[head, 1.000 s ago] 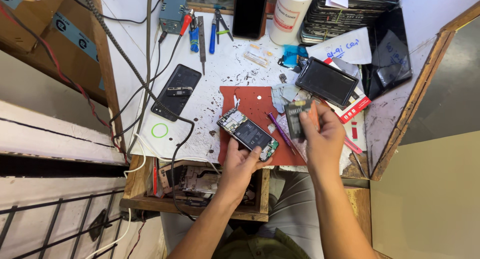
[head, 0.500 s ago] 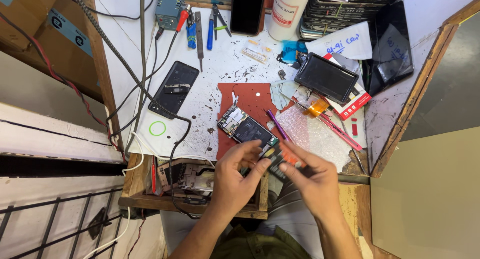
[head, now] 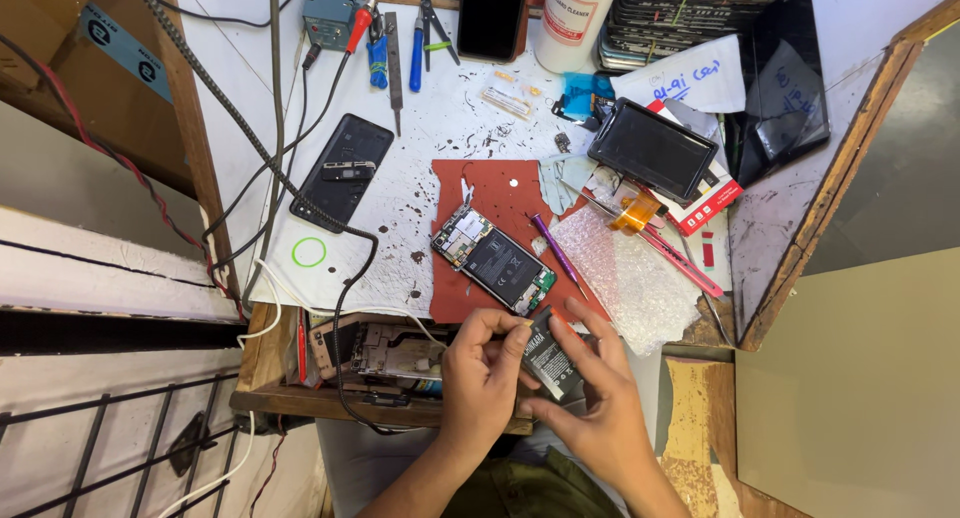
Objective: The person connects a charging cable to a phone circuit board, picks up a screen assembly, and attaches the motherboard to the back of the screen. They then position a battery onto the frame and connect internal cables.
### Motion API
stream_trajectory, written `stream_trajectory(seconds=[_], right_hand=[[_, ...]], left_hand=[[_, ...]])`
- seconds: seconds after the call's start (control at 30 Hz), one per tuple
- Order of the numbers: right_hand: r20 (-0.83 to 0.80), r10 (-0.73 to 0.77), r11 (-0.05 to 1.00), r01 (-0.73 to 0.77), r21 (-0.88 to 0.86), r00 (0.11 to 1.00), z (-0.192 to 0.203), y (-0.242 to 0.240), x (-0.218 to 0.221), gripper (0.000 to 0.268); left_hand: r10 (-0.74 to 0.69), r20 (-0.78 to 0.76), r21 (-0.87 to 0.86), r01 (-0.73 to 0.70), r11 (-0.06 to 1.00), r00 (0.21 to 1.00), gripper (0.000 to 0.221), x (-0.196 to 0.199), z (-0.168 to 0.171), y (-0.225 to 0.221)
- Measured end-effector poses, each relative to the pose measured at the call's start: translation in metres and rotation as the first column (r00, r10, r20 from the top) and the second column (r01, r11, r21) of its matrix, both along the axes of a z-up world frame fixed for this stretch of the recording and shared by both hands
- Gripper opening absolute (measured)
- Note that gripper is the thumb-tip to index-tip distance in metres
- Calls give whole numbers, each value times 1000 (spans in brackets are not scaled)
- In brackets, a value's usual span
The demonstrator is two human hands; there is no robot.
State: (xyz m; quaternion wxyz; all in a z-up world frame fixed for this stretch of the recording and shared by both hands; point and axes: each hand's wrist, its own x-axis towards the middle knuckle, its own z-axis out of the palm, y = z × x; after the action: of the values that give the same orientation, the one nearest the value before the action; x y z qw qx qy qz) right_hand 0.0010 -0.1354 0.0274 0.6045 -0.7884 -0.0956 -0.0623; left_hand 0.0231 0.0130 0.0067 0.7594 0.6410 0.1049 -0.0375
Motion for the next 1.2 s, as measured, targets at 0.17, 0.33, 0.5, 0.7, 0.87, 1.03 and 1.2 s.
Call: stream_trajectory(seconds=[0.17,0.33,0.5,0.7,0.87,1.03,1.2], right_hand=[[121,-46,950,81,-302,992,-6,-1,-2,57],[15,-65,995,66,-81,998,-32,-16,-9,34],[-409,-68,941,194,276,910,-64,-29,-18,26],[-513,-60,772,365,520,856,-60,-26,-14,23],[-565,-19,651,439,619,825,-46,-21,-4,21],[-501,-78,790,360,496,862,-50,-13,0,22],[-486,-117,858,335,390,866,-44,12,22,29]], left_hand=[[-36,154,65,26,998,987,14,0,3,2],[-133,295,135,97,986,946,11,2,1,9],[-266,197,-199,304,932,944,13,7,0,15],[-98,497,673,-312,670,862,20,60,1,58],[-158,429,755,-257,603,889,29,92,-1,74],[-42,138,717,-70,693,990,17,79,0,75],[-65,132,646,-36,762,989,22,82,0,79]])
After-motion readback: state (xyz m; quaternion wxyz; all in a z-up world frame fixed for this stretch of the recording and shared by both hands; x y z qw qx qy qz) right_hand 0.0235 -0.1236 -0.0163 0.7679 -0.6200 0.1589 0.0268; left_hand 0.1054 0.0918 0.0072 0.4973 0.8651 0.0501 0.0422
